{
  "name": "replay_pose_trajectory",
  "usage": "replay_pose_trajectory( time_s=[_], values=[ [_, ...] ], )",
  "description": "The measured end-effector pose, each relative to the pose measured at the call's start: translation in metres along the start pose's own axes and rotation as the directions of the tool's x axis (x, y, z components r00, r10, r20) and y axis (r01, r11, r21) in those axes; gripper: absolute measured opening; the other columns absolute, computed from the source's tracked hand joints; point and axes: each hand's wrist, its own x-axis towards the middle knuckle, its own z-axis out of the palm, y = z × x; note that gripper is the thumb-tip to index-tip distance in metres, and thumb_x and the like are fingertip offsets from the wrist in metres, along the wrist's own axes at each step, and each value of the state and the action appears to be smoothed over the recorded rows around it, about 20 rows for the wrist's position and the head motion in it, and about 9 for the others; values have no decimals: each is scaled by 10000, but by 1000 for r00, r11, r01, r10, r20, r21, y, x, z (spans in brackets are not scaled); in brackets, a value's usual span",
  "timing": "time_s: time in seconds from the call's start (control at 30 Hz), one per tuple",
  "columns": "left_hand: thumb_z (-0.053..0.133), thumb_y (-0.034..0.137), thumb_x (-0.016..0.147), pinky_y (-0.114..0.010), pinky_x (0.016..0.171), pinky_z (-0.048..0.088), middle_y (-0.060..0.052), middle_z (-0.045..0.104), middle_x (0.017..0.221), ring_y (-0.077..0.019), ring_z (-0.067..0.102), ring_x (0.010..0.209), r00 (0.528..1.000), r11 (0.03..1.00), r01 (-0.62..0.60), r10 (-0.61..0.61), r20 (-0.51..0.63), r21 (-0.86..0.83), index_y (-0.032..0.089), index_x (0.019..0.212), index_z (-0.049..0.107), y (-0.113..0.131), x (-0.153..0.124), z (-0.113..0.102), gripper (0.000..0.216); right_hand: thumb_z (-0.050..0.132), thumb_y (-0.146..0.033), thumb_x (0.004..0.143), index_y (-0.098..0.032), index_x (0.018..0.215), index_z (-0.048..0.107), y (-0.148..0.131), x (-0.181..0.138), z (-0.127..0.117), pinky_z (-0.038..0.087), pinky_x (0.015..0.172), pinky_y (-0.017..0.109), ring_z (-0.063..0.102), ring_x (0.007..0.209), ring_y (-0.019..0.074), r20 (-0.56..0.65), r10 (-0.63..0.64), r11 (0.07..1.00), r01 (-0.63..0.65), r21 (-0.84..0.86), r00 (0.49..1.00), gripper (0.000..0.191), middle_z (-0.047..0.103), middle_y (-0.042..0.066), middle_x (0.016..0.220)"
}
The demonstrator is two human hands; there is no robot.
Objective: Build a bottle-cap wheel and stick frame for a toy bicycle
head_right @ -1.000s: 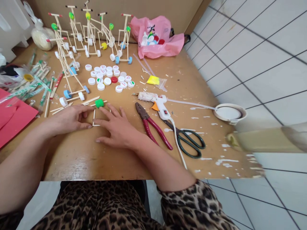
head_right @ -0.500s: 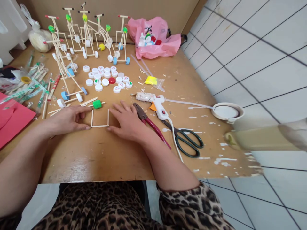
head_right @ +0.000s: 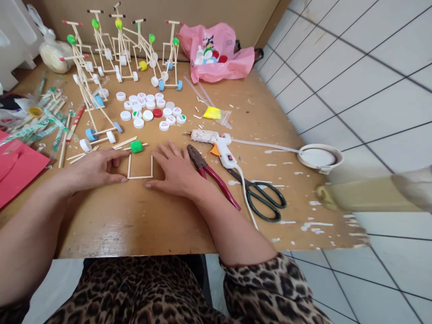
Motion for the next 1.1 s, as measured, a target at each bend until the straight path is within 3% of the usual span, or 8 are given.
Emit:
replay_pose_trajectory(
  time_s=[0.47,1.1],
  values=[
    [668,357,708,-297,696,453,-24,646,864,-185,589,732,998,999,-43,42,-36,-5,230,1349,571,-1,0,2,660,607,-480,859,-215,1452,437,0,1,0,173,1139,663,169,1481,383,-24,6,1000,-6,8,1000,672,301,149,1583],
    [666,363,714,-307,726,471,-29,643,875,-192,594,754,999,1000,-29,29,-23,-5,216,1345,574,1,0,2,655,602,-476,860,-246,1468,418,0,0,-1,171,1145,650,170,1481,379,-7,17,1000,-17,11,1000,675,283,123,1595]
  ],
)
